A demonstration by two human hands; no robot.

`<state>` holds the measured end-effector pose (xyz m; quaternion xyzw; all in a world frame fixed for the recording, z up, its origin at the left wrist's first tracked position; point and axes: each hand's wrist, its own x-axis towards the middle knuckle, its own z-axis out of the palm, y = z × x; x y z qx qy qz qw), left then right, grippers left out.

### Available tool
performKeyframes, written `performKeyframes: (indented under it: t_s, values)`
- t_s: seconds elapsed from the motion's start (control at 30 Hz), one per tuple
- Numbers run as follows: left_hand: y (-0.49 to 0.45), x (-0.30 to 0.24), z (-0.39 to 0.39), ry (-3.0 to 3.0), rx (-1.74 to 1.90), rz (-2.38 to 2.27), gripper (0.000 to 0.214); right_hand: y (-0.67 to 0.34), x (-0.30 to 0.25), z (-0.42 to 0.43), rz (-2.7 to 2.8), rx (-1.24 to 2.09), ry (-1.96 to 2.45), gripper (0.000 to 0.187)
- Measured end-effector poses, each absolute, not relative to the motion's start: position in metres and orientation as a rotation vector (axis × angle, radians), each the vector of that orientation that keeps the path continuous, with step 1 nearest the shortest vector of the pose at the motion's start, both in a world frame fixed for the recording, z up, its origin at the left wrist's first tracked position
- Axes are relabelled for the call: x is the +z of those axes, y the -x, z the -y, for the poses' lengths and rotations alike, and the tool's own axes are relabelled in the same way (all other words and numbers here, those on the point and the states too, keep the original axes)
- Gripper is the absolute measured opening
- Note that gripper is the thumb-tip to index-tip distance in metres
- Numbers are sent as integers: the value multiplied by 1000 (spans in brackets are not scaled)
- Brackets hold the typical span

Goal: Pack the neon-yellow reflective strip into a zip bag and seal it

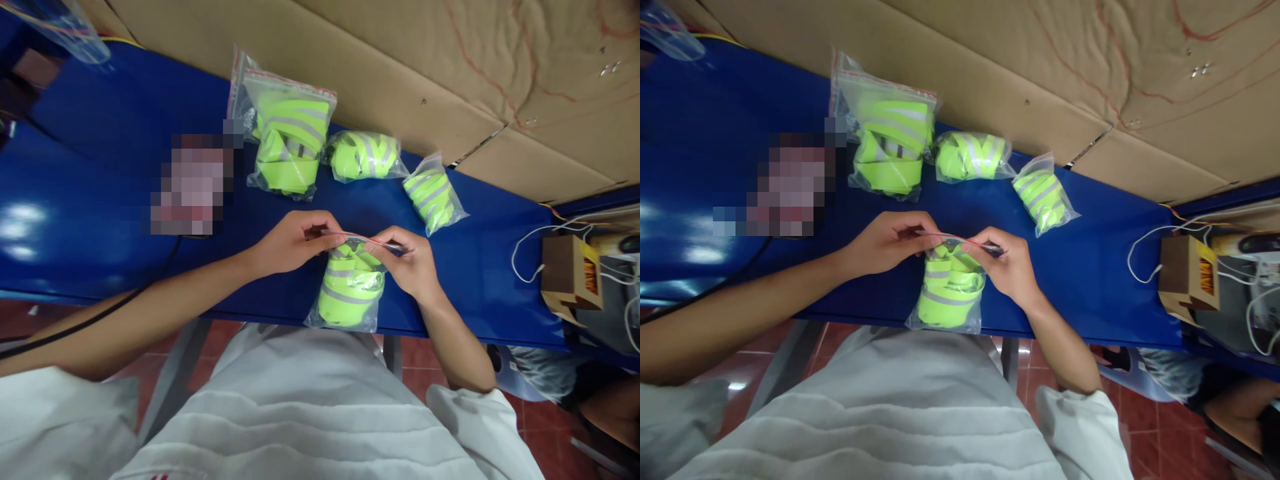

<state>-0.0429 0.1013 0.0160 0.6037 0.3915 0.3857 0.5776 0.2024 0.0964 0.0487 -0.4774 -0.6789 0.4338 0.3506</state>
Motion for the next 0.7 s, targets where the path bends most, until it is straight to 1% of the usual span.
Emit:
performKeyframes:
  t_s: [0.1,0.2,0.43,0.57,0.7]
  values:
    - [41,19,-100,-1415,929,-923,36,-203,50,-96,1779,1123,1237,16]
    - [39,21,-98,-1382,914,-901,38,-203,49,-96,1809,1151,1219,15]
    - [39,18,-97,-1394,920,-888,28,-204,43,-98,1866,1211,1216,19]
    - [36,16,-94,-1424,945,-887,28,-200,45,-95,1831,1260,1196,13]
    - [37,19,-94,-1438,931,-883,27,-198,48,-91,1806,1221,1191,15]
